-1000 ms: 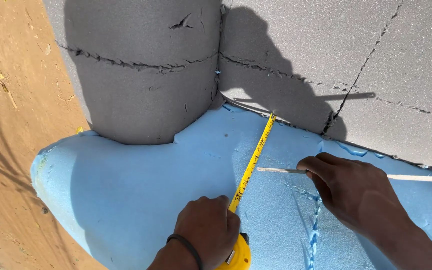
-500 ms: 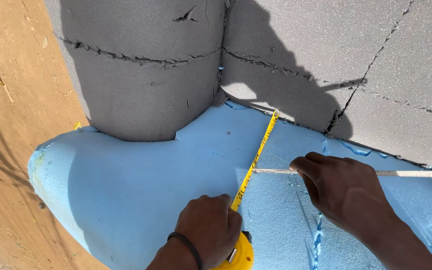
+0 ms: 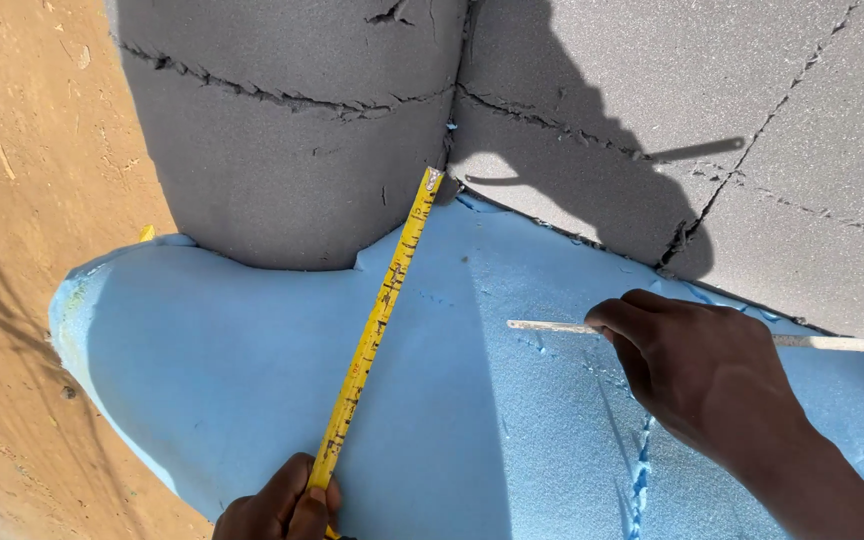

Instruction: Measuring and marking foam components for furniture upholstery using a tape measure and a marking tool.

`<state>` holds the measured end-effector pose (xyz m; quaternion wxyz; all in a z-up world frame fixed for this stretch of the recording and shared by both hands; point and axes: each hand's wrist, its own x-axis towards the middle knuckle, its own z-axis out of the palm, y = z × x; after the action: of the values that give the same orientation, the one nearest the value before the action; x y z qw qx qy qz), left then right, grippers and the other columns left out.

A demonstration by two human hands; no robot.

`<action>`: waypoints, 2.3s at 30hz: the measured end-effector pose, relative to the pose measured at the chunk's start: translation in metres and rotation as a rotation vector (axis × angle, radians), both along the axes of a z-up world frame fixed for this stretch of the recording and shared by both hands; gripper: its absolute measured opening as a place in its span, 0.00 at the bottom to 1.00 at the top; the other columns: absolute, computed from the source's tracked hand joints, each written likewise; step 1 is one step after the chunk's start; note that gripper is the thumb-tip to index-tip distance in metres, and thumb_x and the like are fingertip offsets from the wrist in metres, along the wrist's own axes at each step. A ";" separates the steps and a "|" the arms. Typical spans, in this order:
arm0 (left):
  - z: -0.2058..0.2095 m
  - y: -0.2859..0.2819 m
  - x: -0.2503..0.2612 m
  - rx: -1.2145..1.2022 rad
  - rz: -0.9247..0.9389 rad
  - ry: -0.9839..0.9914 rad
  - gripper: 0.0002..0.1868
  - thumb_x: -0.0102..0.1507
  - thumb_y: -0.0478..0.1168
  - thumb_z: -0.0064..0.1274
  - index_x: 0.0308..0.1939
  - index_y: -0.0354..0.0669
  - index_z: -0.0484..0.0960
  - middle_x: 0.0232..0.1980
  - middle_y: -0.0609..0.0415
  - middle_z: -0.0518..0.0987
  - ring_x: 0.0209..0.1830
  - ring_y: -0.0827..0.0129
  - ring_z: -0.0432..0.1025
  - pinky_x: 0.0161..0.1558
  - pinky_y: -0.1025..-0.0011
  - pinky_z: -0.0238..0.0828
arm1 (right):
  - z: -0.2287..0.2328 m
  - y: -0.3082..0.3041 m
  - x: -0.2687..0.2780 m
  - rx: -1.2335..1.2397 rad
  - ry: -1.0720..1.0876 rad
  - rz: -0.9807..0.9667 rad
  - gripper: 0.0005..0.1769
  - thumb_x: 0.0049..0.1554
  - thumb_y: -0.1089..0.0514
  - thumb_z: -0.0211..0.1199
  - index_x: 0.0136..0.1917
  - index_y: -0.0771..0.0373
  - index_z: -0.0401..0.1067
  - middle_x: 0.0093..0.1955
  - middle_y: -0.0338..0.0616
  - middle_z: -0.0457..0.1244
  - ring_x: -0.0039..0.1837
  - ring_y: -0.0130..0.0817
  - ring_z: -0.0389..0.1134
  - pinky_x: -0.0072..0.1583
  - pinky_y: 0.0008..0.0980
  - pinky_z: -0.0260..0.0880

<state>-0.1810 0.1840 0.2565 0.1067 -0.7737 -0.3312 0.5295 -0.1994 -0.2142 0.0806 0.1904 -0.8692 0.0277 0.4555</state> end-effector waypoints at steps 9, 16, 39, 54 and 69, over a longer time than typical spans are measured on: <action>-0.030 0.055 -0.081 -0.230 0.086 -0.498 0.26 0.74 0.57 0.48 0.29 0.57 0.95 0.20 0.65 0.95 0.18 0.70 0.81 0.27 0.69 0.81 | 0.000 -0.011 -0.003 -0.047 0.104 0.144 0.13 0.78 0.35 0.54 0.68 0.14 0.77 0.55 0.10 0.80 0.46 0.42 0.82 0.48 0.49 0.80; -0.034 0.050 -0.080 -0.485 0.220 -0.677 0.23 0.71 0.54 0.51 0.28 0.50 0.91 0.18 0.56 0.94 0.13 0.68 0.76 0.22 0.68 0.78 | -0.017 0.051 0.027 0.120 -0.213 -0.026 0.13 0.75 0.43 0.63 0.68 0.27 0.85 0.61 0.12 0.81 0.46 0.50 0.82 0.43 0.56 0.80; -0.036 0.045 -0.086 -0.485 0.232 -0.549 0.29 0.75 0.63 0.47 0.29 0.55 0.91 0.23 0.65 0.93 0.15 0.74 0.76 0.23 0.71 0.77 | -0.051 0.146 0.097 0.174 -0.219 0.044 0.16 0.79 0.49 0.59 0.70 0.33 0.85 0.62 0.23 0.80 0.50 0.52 0.82 0.42 0.58 0.79; -0.036 0.041 -0.087 -0.556 0.260 -0.671 0.33 0.75 0.68 0.46 0.28 0.53 0.91 0.20 0.63 0.93 0.12 0.75 0.83 0.19 0.72 0.82 | -0.024 0.089 0.073 0.098 -0.257 0.137 0.09 0.77 0.47 0.64 0.62 0.35 0.84 0.46 0.26 0.78 0.39 0.48 0.78 0.38 0.52 0.74; -0.031 0.043 -0.079 -0.634 0.282 -0.740 0.28 0.76 0.57 0.49 0.29 0.49 0.91 0.17 0.56 0.93 0.12 0.71 0.73 0.21 0.69 0.78 | 0.003 0.010 0.014 -0.063 -0.087 0.145 0.13 0.77 0.38 0.60 0.69 0.22 0.82 0.60 0.13 0.79 0.53 0.47 0.84 0.45 0.54 0.82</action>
<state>-0.2599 0.2273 0.2259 -0.3304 -0.8516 -0.2708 0.3039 -0.1849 -0.2038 0.0838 0.1306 -0.8934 -0.0291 0.4289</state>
